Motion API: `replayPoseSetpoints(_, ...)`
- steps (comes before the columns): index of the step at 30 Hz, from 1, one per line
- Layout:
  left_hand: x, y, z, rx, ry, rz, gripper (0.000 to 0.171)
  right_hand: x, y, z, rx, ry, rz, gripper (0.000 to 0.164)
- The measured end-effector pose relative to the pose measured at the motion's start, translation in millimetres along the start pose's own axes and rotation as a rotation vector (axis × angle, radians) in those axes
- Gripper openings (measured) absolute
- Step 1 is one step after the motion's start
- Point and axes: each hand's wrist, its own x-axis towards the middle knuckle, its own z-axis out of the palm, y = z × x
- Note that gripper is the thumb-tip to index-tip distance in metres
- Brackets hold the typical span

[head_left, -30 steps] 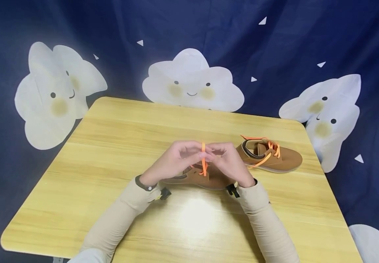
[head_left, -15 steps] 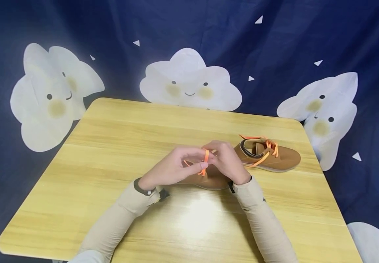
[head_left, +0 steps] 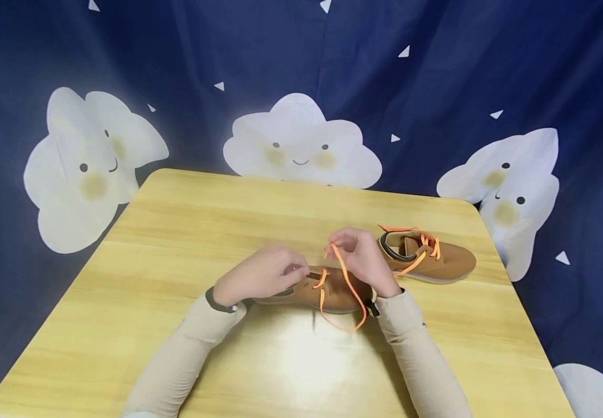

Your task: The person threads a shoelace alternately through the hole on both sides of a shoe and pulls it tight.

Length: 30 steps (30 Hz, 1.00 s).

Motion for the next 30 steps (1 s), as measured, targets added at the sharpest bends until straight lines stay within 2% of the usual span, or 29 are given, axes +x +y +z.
replayPoseSetpoints(2, 1.3, -2.4, 4.9, 0.055, -0.051, 0.010, 0.022, 0, 1, 2, 0.022, -0.002, 0.028, 0.009)
replayPoseSetpoints(4, 2.0, -3.3, 8.9, 0.070, -0.074, 0.001, 0.022, -1, 2, 5, 0.018, -0.007, 0.048, 0.006)
replayPoseSetpoints(10, 0.5, -3.3, 13.9, 0.106, 0.002, -0.042, 0.019, -2, 7, 10, 0.018, -0.023, 0.084, 0.006)
replayPoseSetpoints(15, 0.6, -3.6, 15.8, 0.151, 0.028, -0.024, 0.018, -2, 8, 13, 0.033, -0.021, 0.127, 0.008)
replayPoseSetpoints(23, 2.7, -7.4, 24.7, 0.190, 0.030, -0.009, 0.017, -3, 11, 16, 0.007, 0.004, 0.162, 0.010)
replayPoseSetpoints(30, 1.9, -2.2, 26.0, 0.223, 0.007, 0.024, 0.012, -1, 15, 16, 0.002, 0.007, 0.198, 0.011)
